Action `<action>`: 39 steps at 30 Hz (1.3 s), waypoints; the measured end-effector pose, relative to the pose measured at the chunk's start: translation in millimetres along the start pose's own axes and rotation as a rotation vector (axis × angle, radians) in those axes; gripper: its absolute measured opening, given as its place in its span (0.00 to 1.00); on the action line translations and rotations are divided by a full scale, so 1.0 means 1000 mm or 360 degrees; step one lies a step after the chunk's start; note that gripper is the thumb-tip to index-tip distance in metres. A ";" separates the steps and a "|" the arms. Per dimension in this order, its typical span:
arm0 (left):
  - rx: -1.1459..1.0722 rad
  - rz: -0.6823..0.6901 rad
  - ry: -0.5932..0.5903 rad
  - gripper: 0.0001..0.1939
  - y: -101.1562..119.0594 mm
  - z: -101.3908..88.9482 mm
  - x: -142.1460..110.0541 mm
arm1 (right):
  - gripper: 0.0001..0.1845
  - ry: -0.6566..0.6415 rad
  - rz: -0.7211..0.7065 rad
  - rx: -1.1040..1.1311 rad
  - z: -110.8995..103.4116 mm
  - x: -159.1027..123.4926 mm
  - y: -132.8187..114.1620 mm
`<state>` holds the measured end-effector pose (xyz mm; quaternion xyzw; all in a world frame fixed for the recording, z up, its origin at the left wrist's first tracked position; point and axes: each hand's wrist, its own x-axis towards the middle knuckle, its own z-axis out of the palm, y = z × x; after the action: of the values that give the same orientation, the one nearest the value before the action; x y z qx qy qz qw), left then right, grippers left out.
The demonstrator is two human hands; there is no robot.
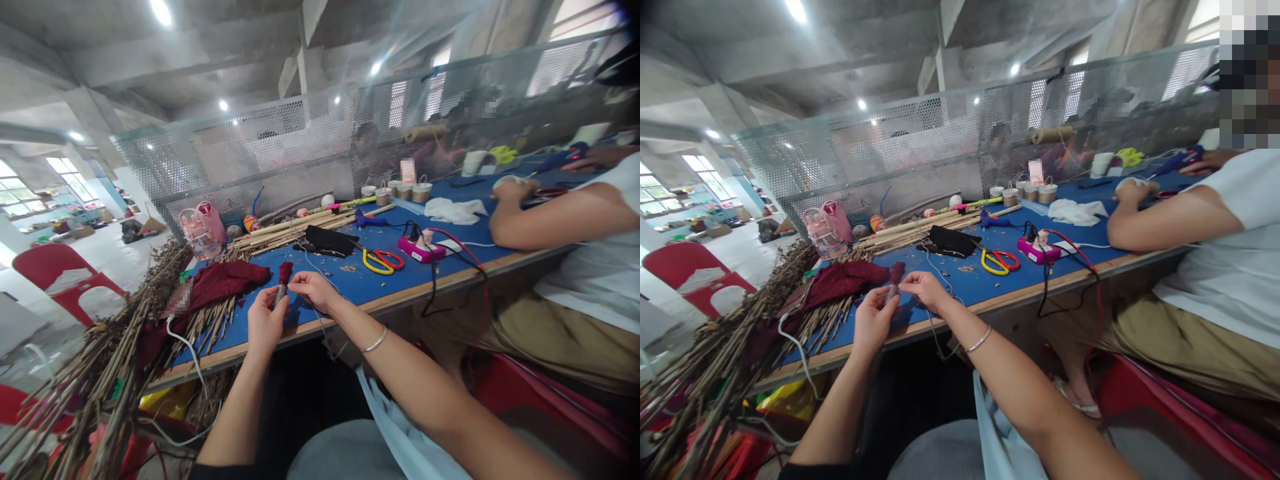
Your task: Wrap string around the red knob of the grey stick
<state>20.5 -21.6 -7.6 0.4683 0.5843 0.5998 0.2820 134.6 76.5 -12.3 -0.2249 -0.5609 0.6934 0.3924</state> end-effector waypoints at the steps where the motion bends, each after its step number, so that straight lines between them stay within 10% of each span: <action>1: -0.0043 -0.0027 -0.0017 0.21 0.000 0.000 0.001 | 0.16 -0.0006 0.0013 0.0005 0.000 0.001 0.000; 12: -0.0226 -0.0296 -0.0320 0.23 -0.002 -0.007 0.010 | 0.21 -0.0239 0.0275 0.0073 -0.003 0.001 -0.007; 21: 0.0558 0.0463 0.0065 0.23 0.007 0.004 -0.011 | 0.21 -0.0245 0.0163 0.0069 -0.001 0.001 -0.004; 39: -0.0430 -0.0359 -0.0333 0.27 0.002 -0.006 0.011 | 0.23 -0.0048 0.0068 0.0100 0.002 0.004 0.000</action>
<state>11.5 -14.7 -2.1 0.4175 0.5149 0.5854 0.4667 130.3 78.0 -11.6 -0.2138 -0.5398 0.7222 0.3758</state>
